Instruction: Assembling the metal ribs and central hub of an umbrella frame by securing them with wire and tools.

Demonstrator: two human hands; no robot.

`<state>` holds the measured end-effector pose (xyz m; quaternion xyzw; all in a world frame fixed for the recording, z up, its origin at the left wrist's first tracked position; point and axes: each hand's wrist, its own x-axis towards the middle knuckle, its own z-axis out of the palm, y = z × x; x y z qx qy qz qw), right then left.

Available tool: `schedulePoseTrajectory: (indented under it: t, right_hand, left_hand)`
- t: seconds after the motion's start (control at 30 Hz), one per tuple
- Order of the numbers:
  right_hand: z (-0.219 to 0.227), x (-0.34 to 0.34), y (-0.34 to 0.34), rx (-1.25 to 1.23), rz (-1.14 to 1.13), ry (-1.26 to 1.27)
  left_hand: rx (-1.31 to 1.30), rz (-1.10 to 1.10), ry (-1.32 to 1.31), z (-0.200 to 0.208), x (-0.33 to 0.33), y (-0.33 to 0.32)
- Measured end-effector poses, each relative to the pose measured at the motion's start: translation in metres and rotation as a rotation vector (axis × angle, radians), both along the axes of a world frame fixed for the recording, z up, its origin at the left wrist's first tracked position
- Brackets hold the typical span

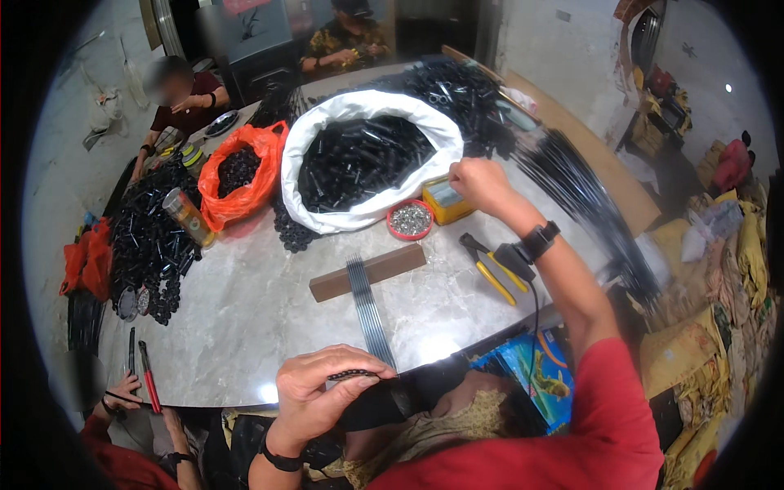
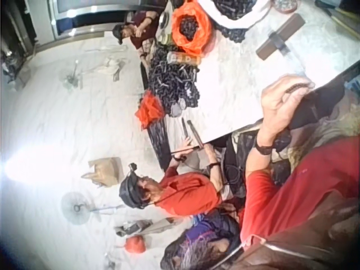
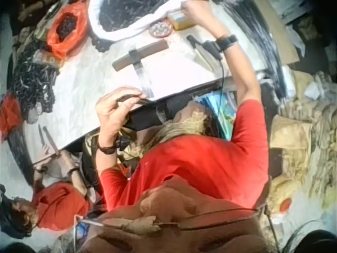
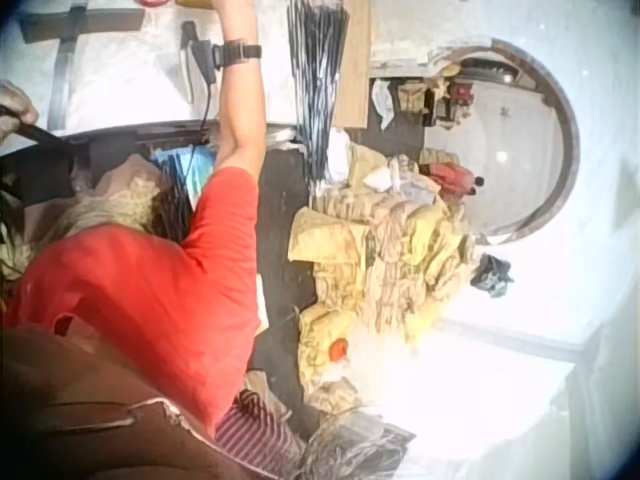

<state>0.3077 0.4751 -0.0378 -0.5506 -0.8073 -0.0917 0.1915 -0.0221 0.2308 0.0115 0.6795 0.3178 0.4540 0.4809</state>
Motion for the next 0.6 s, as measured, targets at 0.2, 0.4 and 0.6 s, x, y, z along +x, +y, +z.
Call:
schedulePoseTrajectory:
  t: [0.2, 0.4, 0.6]
  right_hand:
    - [-0.013, 0.0, 0.006, 0.017, 0.095, -0.093]
    - [-0.032, 0.001, 0.022, 0.136, 0.15, -0.246]
    - [-0.039, 0.0, 0.03, 0.153, 0.105, -0.376]
  left_hand:
    - [0.001, 0.003, -0.005, -0.001, 0.001, -0.001]
    - [-0.021, 0.022, -0.034, -0.004, 0.004, -0.005]
    - [-0.035, 0.043, -0.022, -0.005, 0.006, -0.003]
